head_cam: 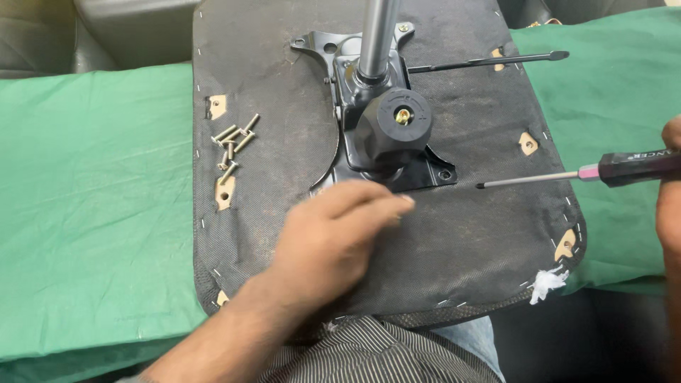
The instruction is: The person uses a screwdriver to fasten screws into the base of an office chair, securing the central mechanism to the seat. They work methodically around the base, tightening each screw in turn.
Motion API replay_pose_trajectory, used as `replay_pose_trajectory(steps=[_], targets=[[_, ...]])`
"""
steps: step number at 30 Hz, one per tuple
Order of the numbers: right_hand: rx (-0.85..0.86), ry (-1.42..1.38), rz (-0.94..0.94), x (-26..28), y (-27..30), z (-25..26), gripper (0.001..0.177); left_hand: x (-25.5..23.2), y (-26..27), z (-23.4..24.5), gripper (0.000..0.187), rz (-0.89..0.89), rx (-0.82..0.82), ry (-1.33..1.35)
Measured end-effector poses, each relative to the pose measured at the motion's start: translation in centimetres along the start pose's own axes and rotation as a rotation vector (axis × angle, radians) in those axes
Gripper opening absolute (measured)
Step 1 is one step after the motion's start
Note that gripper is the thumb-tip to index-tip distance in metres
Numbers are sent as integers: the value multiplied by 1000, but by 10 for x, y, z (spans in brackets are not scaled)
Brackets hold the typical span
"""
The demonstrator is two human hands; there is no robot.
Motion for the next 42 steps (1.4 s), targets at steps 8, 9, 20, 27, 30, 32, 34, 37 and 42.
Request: replay_pose_trajectory(steps=[8, 9, 20, 27, 30, 32, 34, 37, 42], targets=[[-3, 3, 11, 4, -7, 9, 23, 18, -40, -78, 16, 70, -7, -74], [-3, 0, 15, 5, -9, 11, 22, 19, -43, -86, 15, 70, 28, -99], [15, -17, 28, 13, -10, 8, 21, 34, -51, -116, 15, 221, 205, -349], [80, -73, 43, 10, -12, -17, 21, 30, -51, -111, 22, 224, 179, -361], [108, -114, 54, 11, -20, -30, 21, 34, -49, -113, 21, 278, 207, -317], [130, -137, 60, 11, -26, -40, 21, 32, -51, -111, 22, 264, 178, -342], [144, -154, 63, 10, -30, -47, 21, 33, -50, -111, 27, 270, 176, -331], [172, -176, 67, 11, -33, -59, 21, 36, -48, -112, 35, 297, 182, -278], [208, -197, 75, 15, -33, -73, 21, 39, -49, -115, 34, 296, 193, -262]])
Point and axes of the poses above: each hand's wrist, its own y-axis away from the middle knuckle, its own z-axis out of the back of the hand, x = y × z, the point moved 9 cm from there along -y, towards the middle knuckle, and after that the axes turned 6 degrees about -z, right-handed, at the moved point
